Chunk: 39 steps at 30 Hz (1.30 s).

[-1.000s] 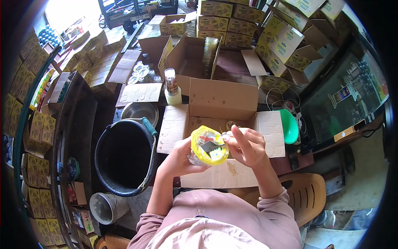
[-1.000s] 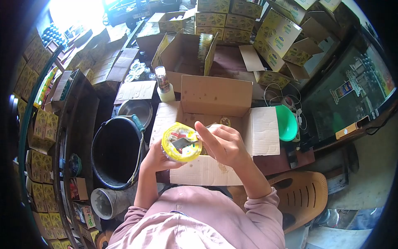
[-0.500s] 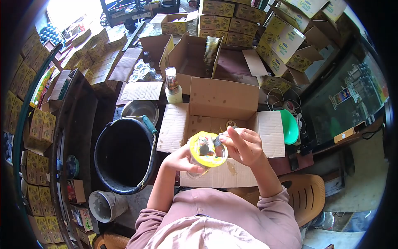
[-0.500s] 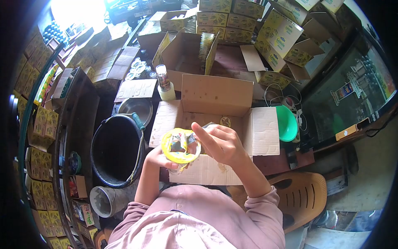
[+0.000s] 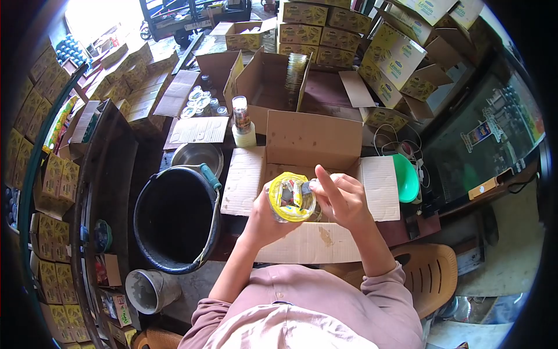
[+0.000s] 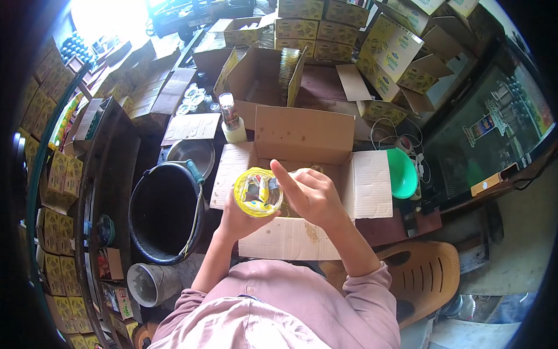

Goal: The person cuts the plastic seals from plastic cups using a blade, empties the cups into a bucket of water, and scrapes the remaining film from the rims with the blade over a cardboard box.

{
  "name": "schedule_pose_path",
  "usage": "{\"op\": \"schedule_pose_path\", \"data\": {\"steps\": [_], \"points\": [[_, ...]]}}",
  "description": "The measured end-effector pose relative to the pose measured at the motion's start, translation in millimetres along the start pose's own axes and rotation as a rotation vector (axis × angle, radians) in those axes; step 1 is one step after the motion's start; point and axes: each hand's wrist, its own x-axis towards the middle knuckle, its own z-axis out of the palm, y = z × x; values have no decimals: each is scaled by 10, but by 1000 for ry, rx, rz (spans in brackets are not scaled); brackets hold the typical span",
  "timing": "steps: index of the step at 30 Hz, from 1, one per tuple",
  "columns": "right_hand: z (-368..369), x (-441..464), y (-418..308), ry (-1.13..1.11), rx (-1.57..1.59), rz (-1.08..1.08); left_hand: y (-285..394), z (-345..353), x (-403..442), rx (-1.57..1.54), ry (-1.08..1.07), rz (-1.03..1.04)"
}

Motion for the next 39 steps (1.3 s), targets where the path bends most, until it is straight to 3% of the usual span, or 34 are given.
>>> {"op": "schedule_pose_path", "data": {"steps": [8, 20, 23, 27, 39], "points": [[-20, -18, 10, 54, -5, -52, 43, -85, 10, -31, -49, -47], [-59, 42, -7, 59, 48, -70, -35, -247, 114, -327, -359, 81], [-107, 58, -10, 24, 23, -43, 23, -276, 147, -271, -347, -92], [-175, 43, 3, 23, -18, -43, 111, -312, 212, -56, -263, -18], [-188, -28, -17, 31, -5, -107, 124, -243, 169, -342, -453, -3]]}}
